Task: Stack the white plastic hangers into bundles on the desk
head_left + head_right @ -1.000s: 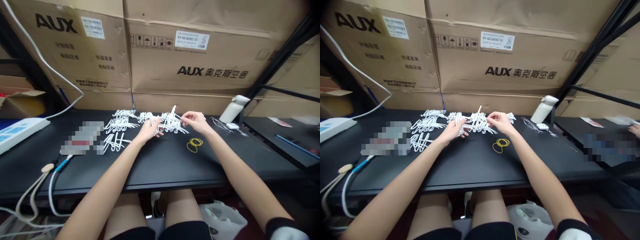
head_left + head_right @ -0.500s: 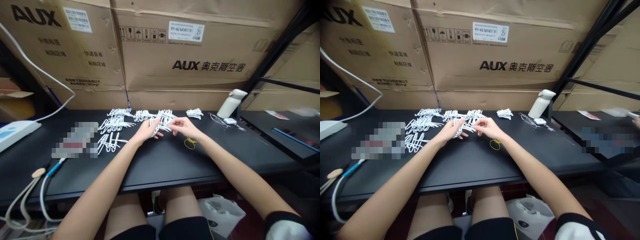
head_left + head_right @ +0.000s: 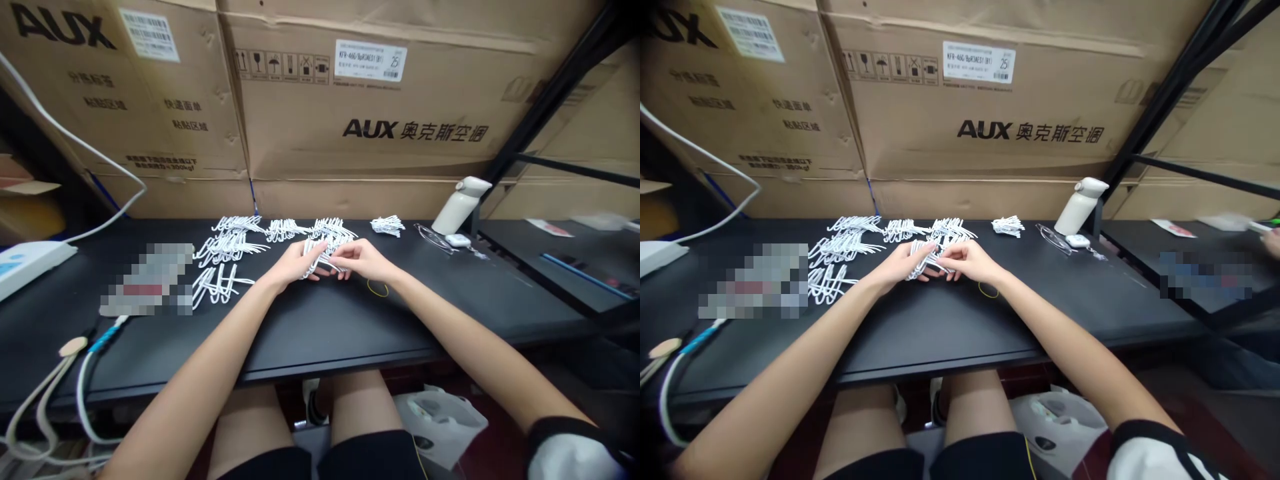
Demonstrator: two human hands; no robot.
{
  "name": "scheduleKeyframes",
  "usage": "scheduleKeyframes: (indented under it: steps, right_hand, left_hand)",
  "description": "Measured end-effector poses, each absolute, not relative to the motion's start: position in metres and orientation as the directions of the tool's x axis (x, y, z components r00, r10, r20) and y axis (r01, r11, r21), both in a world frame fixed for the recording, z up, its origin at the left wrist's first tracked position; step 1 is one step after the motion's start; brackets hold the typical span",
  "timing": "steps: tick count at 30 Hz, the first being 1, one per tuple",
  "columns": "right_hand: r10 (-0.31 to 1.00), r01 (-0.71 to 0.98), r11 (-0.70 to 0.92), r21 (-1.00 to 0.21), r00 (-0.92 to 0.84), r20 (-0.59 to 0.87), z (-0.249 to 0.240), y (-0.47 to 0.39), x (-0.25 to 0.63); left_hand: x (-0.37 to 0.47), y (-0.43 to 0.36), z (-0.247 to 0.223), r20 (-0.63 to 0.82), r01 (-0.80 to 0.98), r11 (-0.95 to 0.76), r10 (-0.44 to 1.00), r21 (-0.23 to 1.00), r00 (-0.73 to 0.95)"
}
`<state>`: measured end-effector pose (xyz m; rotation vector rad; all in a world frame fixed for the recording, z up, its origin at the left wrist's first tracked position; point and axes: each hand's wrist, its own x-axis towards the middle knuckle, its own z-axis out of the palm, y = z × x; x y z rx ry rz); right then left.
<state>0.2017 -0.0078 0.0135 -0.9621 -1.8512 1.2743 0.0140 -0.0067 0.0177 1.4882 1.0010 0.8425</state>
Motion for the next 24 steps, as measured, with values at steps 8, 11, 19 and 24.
scheduleKeyframes:
  steps: [8, 11, 19, 24]
  right_hand:
    - [0.839, 0.115, 0.091, -0.989, -0.544, 0.014, 0.009, -0.009, 0.200]
    - [0.831, 0.105, 0.061, -0.993, -0.556, -0.008, 0.008, -0.010, 0.200]
    - [0.806, 0.073, 0.119, -0.990, -0.590, 0.053, 0.002, -0.009, 0.197]
    - [0.819, 0.130, 0.253, -0.959, -0.556, 0.141, 0.000, -0.010, 0.192]
  left_hand:
    - [0.014, -0.008, 0.015, 0.053, 0.215, -0.160, 0.899, 0.963, 0.435]
    - [0.014, -0.008, 0.015, 0.084, 0.243, -0.224, 0.874, 0.944, 0.478]
    - [0.011, -0.005, 0.017, 0.173, 0.386, -0.395, 0.851, 0.834, 0.496]
    - [0.010, -0.007, 0.019, 0.136, 0.345, -0.351, 0.846, 0.871, 0.516]
